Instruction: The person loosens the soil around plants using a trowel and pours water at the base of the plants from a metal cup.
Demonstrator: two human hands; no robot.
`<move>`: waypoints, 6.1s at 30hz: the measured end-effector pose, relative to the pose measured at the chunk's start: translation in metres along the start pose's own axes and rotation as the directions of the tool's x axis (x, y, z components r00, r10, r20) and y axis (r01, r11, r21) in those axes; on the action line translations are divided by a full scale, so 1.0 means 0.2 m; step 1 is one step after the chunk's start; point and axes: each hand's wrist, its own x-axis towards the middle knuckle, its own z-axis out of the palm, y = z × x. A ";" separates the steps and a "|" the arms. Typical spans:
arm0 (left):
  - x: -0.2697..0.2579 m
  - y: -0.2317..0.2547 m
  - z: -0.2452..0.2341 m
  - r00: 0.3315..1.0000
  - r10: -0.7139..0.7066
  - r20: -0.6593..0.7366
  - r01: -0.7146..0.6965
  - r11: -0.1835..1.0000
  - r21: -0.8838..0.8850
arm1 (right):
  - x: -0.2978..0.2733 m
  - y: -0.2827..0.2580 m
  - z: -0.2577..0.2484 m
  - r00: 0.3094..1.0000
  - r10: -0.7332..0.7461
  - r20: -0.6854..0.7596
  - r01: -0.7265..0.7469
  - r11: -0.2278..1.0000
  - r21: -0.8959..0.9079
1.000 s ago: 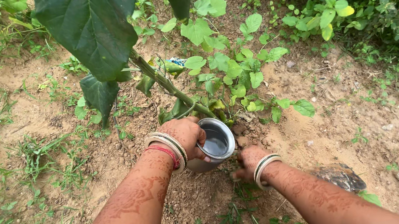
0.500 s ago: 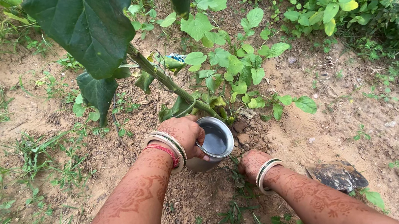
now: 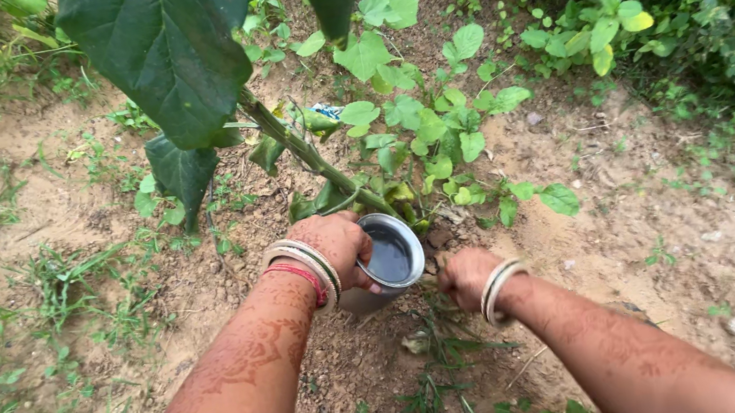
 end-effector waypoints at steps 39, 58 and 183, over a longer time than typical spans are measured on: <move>0.02 -0.02 0.04 1.000 0.006 -0.020 -0.006 1.000 -0.021 | 0.22 -0.14 0.16 0.871 0.485 0.081 -0.466 0.761 0.450; -0.02 -0.03 0.02 0.999 -0.004 -0.046 0.003 1.000 -0.016 | 0.19 -0.24 0.03 0.836 0.547 -0.041 -0.513 0.805 0.298; 0.77 1.22 -0.63 0.945 -0.273 -0.177 0.303 0.938 0.168 | 0.19 1.32 -0.37 0.965 0.180 0.192 -0.204 0.052 0.978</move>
